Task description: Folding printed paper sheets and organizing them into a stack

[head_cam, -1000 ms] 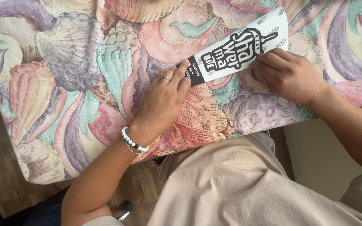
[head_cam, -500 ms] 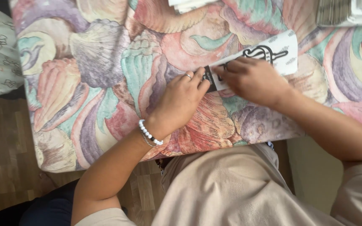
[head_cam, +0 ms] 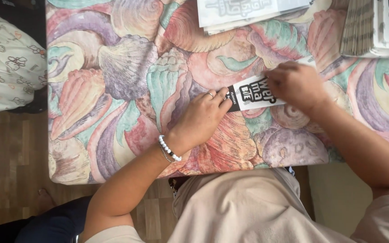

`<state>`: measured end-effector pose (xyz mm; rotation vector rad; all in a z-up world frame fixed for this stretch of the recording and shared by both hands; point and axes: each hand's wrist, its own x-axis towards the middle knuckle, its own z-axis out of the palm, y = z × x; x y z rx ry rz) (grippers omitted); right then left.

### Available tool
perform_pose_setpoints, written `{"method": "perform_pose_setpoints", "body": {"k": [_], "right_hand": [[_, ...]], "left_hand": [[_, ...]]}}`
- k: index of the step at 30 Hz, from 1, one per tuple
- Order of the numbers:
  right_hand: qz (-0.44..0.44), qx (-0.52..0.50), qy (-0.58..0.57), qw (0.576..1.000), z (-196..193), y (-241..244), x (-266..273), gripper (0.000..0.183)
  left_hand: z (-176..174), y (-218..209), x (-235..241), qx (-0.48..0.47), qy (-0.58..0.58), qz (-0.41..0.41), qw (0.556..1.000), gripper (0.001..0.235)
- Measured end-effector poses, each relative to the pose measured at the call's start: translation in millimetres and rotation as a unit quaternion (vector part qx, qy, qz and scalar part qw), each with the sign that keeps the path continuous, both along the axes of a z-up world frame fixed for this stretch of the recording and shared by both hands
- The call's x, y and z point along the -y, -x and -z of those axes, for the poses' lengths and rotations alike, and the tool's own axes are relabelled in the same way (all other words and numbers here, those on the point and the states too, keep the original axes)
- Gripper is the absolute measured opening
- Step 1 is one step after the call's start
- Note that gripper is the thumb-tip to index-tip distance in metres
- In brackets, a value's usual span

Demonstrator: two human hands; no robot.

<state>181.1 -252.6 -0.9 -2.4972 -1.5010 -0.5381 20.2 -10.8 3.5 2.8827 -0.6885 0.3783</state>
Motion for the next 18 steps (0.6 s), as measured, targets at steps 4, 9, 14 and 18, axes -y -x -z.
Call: {"method": "perform_pose_setpoints", "body": {"k": [4, 9, 14, 18], "right_hand": [[0.098, 0.019, -0.006, 0.995, 35, -38, 62, 0.006], [0.165, 0.131, 0.034, 0.977, 58, -68, 104, 0.020], [0.026, -0.021, 0.004, 0.999, -15, 56, 42, 0.016], [-0.024, -0.026, 0.024, 0.999, -13, 63, 52, 0.014]], "left_hand": [[-10, 4, 3, 0.005, -0.015, -0.002, 1.000, 0.022], [-26, 9, 18, -0.067, -0.078, -0.010, 0.995, 0.046], [-35, 11, 23, -0.080, -0.093, -0.009, 0.992, 0.049], [-36, 10, 22, -0.099, -0.057, 0.002, 0.994, 0.049]]}}
